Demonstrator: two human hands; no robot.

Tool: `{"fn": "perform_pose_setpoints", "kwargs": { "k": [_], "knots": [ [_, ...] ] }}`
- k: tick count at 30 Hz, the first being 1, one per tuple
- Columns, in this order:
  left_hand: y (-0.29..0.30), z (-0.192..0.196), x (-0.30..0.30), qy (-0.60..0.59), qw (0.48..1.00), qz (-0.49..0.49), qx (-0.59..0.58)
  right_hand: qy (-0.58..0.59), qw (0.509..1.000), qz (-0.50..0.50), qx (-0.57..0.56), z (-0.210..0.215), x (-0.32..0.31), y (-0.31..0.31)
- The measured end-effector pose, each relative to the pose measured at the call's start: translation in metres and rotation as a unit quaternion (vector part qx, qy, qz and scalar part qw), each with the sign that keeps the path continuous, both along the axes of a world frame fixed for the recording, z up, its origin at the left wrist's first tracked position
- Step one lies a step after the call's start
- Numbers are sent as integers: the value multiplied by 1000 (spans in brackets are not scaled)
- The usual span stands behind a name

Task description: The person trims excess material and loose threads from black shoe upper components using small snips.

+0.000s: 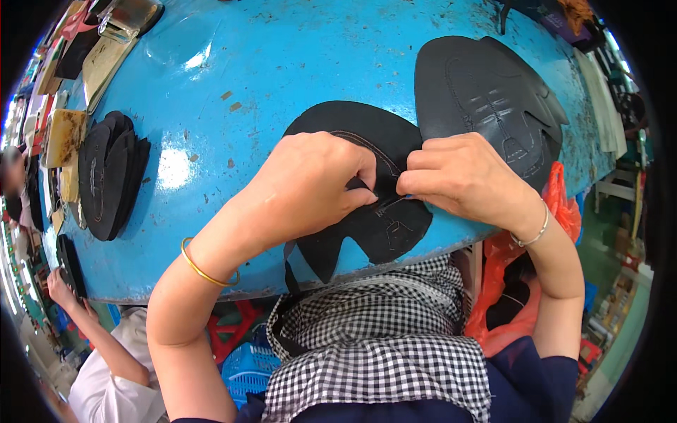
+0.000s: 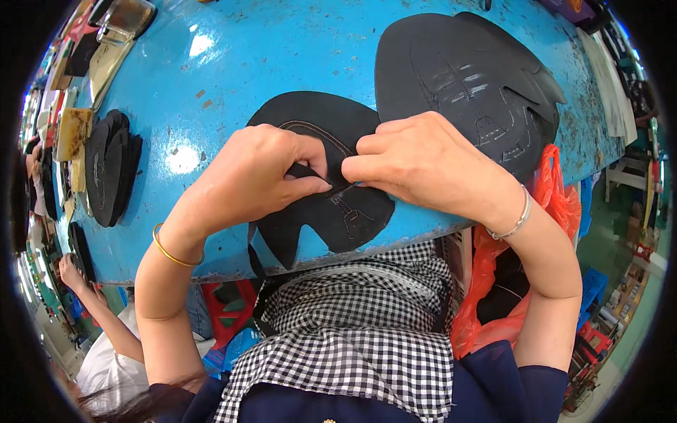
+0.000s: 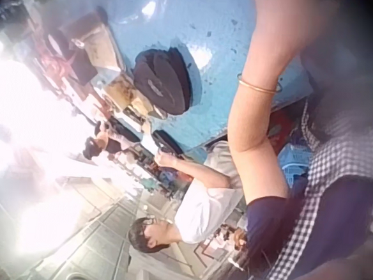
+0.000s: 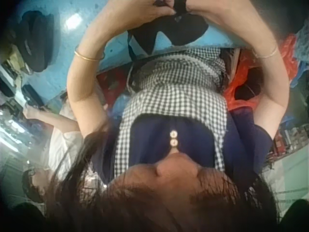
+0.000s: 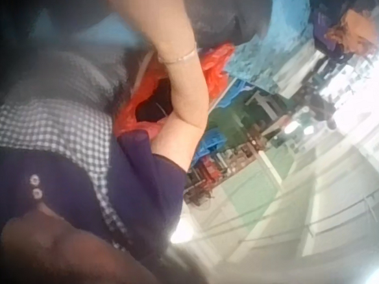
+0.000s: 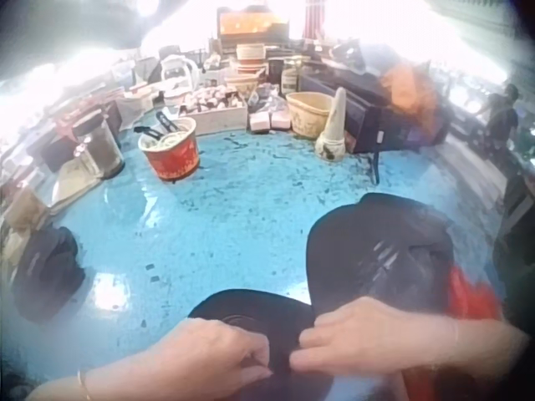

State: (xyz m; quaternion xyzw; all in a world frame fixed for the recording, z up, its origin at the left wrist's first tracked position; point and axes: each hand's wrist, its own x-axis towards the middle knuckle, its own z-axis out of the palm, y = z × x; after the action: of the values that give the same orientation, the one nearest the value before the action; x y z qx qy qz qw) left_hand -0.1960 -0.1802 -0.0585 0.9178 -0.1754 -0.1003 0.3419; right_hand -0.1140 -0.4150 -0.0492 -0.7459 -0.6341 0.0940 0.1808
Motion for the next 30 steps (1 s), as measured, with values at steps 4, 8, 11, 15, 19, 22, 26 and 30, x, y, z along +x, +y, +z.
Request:
{"fn": "perform_pose_setpoints", "kwargs": {
  "k": [4,8,11,15,19,22,26,30],
  "knots": [
    [12,4,-2,-14,998,29,59,78,995,48,-42,1,12,1],
    [16,7,0,-2,1000,20,15,62,998,16,-5,-4,16,7],
    [14,8,2,6,999,4,36,5,1000,-4,-27,-1,10,17],
    [16,8,3,22,999,-7,36,-35,999,-16,-2,-2,11,27],
    [18,11,4,50,998,-17,27,48,994,-74,-65,3,18,23],
    [18,10,5,47,998,-26,27,73,997,-36,-15,-4,17,31],
    [21,3,6,3,999,-28,21,68,994,-75,-50,-2,12,37],
    [25,5,6,43,999,-7,-5,72,990,-125,-13,0,7,20]
  ]
}}
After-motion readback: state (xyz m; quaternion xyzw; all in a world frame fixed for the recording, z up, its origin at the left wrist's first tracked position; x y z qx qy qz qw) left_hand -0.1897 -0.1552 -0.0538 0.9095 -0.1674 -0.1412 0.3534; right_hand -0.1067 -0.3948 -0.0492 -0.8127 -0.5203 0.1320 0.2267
